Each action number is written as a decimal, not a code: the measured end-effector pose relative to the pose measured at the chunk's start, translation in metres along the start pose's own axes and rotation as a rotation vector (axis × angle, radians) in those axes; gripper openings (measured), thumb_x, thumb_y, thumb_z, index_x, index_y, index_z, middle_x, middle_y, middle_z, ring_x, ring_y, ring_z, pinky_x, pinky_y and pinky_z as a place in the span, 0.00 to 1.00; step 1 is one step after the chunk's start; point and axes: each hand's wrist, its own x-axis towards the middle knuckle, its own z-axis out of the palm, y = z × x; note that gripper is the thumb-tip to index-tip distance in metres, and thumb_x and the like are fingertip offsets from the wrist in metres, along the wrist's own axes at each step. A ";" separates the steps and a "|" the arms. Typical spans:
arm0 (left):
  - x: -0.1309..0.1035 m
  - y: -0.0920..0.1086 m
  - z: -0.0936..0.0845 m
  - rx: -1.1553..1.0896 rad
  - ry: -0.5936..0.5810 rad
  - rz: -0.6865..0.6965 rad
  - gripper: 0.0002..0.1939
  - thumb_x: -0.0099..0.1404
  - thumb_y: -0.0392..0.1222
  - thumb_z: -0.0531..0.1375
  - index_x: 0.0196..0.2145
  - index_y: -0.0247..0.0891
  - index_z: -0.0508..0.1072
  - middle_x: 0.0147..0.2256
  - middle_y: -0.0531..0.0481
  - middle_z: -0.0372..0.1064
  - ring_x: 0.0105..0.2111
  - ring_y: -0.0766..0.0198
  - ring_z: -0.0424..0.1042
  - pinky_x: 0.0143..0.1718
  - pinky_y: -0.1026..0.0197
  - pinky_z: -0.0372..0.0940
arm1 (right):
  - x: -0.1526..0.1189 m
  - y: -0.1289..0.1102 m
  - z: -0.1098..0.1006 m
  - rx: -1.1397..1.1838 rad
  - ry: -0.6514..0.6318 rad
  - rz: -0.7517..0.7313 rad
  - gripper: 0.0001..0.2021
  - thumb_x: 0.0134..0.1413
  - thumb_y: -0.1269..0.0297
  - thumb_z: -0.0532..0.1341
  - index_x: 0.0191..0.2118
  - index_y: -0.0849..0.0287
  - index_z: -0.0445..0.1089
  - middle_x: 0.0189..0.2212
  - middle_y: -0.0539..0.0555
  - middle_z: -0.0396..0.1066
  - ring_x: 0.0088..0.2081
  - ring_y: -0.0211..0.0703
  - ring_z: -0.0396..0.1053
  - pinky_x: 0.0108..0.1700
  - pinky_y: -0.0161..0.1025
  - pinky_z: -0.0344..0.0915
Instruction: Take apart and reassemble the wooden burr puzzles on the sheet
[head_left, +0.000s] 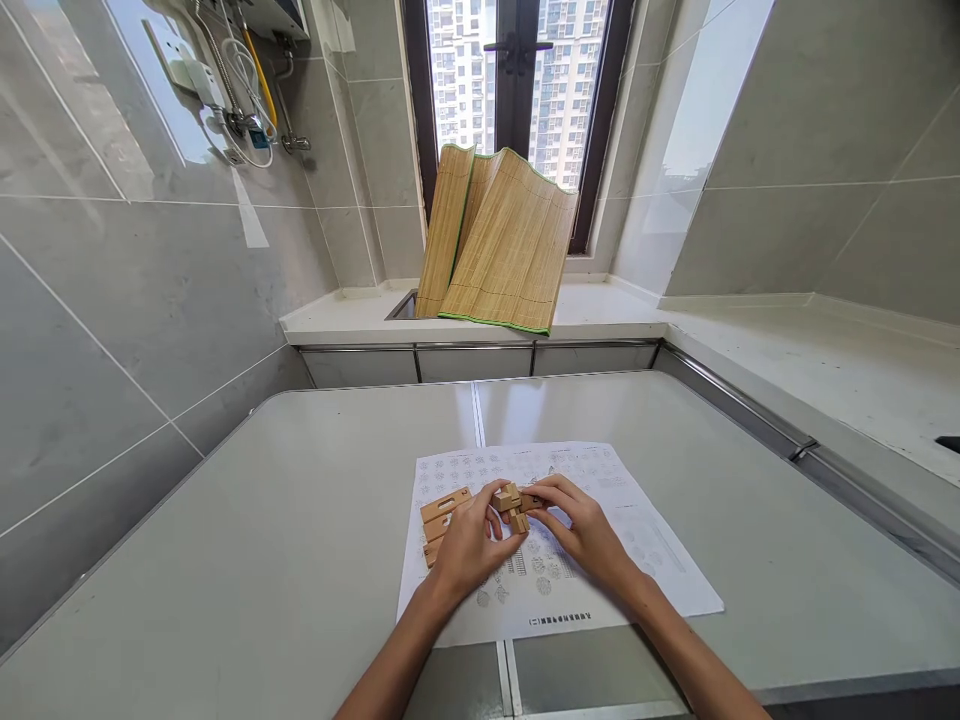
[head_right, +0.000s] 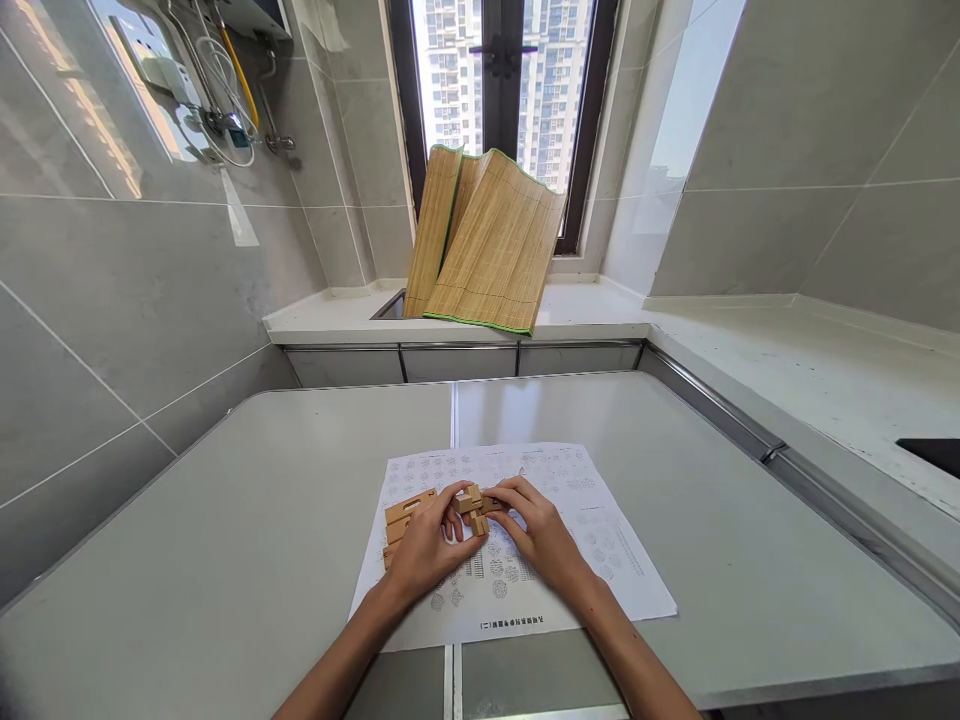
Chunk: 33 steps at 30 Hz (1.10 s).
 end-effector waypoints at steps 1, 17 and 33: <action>0.000 0.000 0.000 0.004 0.005 0.004 0.30 0.58 0.43 0.66 0.59 0.43 0.70 0.29 0.54 0.70 0.28 0.62 0.68 0.33 0.61 0.64 | 0.000 0.000 0.000 -0.003 -0.003 -0.009 0.14 0.70 0.60 0.57 0.56 0.48 0.73 0.47 0.58 0.73 0.47 0.54 0.72 0.49 0.52 0.73; 0.002 0.002 -0.002 -0.130 -0.037 -0.039 0.27 0.68 0.55 0.61 0.59 0.41 0.68 0.30 0.52 0.72 0.31 0.59 0.72 0.38 0.58 0.65 | 0.003 -0.003 -0.004 0.037 0.030 0.039 0.13 0.68 0.56 0.59 0.52 0.48 0.75 0.47 0.57 0.75 0.47 0.54 0.74 0.47 0.50 0.74; 0.003 0.008 0.005 -0.094 0.103 -0.027 0.16 0.76 0.52 0.48 0.47 0.42 0.70 0.39 0.49 0.74 0.41 0.56 0.72 0.44 0.56 0.62 | 0.002 -0.010 0.004 0.072 0.036 0.015 0.11 0.67 0.57 0.60 0.50 0.48 0.76 0.44 0.56 0.73 0.41 0.50 0.74 0.46 0.49 0.74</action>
